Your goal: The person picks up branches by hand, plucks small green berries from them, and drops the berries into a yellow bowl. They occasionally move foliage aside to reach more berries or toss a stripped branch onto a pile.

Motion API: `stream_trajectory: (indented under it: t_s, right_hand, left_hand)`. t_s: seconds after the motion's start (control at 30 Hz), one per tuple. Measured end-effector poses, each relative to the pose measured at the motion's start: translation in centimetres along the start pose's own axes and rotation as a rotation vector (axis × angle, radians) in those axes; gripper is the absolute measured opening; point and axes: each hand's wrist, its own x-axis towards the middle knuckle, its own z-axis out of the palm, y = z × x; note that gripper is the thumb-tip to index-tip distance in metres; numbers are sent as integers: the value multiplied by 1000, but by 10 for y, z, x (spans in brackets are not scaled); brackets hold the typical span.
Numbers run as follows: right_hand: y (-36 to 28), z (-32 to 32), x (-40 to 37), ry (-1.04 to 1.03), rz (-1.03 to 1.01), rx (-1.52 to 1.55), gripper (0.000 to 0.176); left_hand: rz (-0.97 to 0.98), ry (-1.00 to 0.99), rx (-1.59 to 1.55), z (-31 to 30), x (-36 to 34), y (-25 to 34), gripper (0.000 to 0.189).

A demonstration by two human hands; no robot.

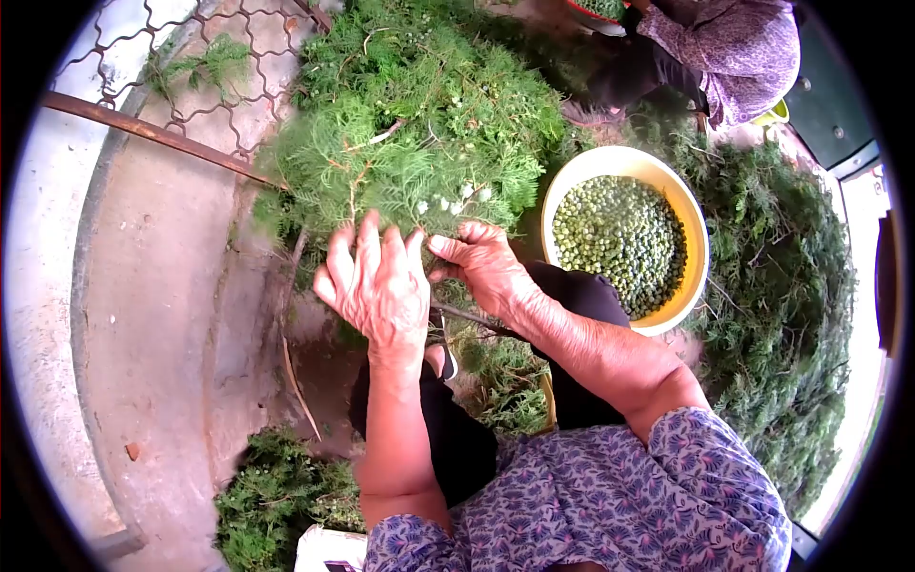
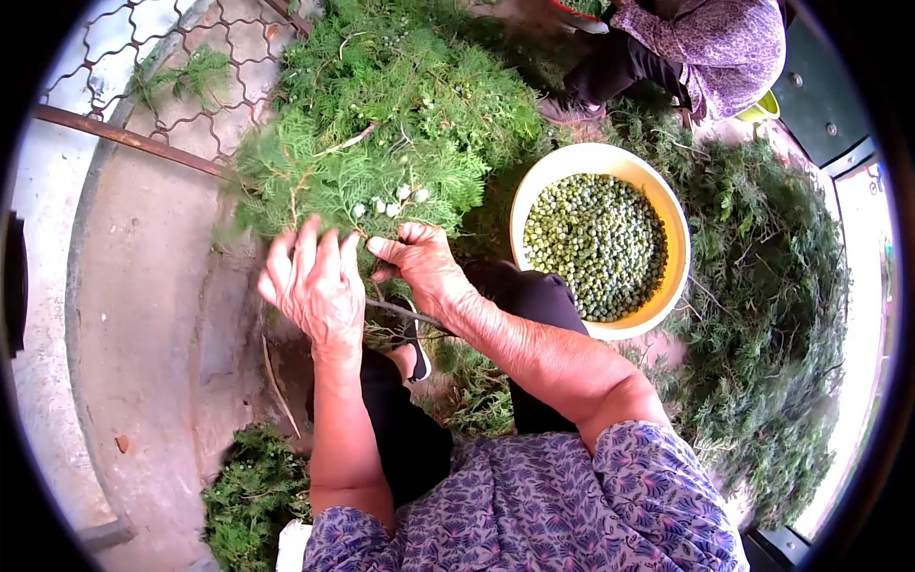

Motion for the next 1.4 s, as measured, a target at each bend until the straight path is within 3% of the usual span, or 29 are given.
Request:
stream_trajectory:
  t_s: [0.17,0.23,0.3,0.37,0.4,0.43,0.5,0.6,0.67,0.77,0.83,0.9,0.93,0.97,1.03,1.07,1.1,1.17,1.2,1.23,1.4]
  right_hand:
    - [6,13,-31,-80,-16,-32,2]
    - [12,13,-47,-127,-1,-31,3]
    - [18,10,-54,-139,-30,20,5]
    - [11,16,-67,-90,-14,11,6]
    - [10,17,-71,-151,16,69,6]
    - [9,19,-77,-211,49,127,6]
    - [2,21,-96,-264,131,176,7]
    - [-11,20,-123,-315,281,174,10]
    - [2,7,-124,-328,270,161,10]
    - [2,1,-131,-291,288,113,11]
    - [9,-4,-130,-173,271,10,20]
    - [1,-10,-132,-180,291,-304,27]
    - [-6,-12,-136,-188,302,-423,29]
    - [-13,-14,-141,-185,261,-670,24]
    - [-25,-14,-151,-180,-14,-903,19]
    - [-19,-15,-147,-114,-127,-822,14]
    - [-20,-11,-145,-113,-173,-745,16]
    - [-14,-2,-133,-160,-465,-780,27]
    - [-5,-6,-114,-200,-667,-944,38]
    - [-3,0,-110,-178,-506,-914,41]
    - [2,6,-89,-271,-627,-1105,30]
  left_hand:
    - [-87,-145,-283,-23,-9,0,21]
    - [-387,-219,-508,-28,-15,3,25]
    - [-317,-127,-517,-31,-20,1,25]
    - [-643,-464,-959,-60,-10,10,26]
    - [-677,-500,-1025,-73,-7,13,14]
    - [-770,-447,-1278,-74,-8,16,10]
    - [-745,-493,-1416,-89,-10,13,10]
    - [-874,-494,-1464,-107,-22,22,13]
    - [-945,-428,-1511,-111,-32,31,18]
    - [-880,-411,-1305,-100,-52,33,20]
    - [-959,-372,-1263,-99,-58,40,22]
    - [-1147,-336,-1401,-95,-57,39,24]
    - [-1123,-326,-1483,-80,-65,26,30]
    - [-1221,-251,-1426,-74,-67,24,29]
    - [-1054,-292,-1583,-66,-73,14,14]
    - [-1061,-292,-1585,-63,-75,13,14]
    - [-1064,-288,-1574,-61,-76,12,12]
    - [-1066,-285,-1570,-59,-76,12,11]
    - [-1050,-309,-1563,-58,-76,11,10]
    - [-1035,-331,-1555,-57,-77,10,9]
    - [-1021,-437,-1381,-50,-84,0,12]
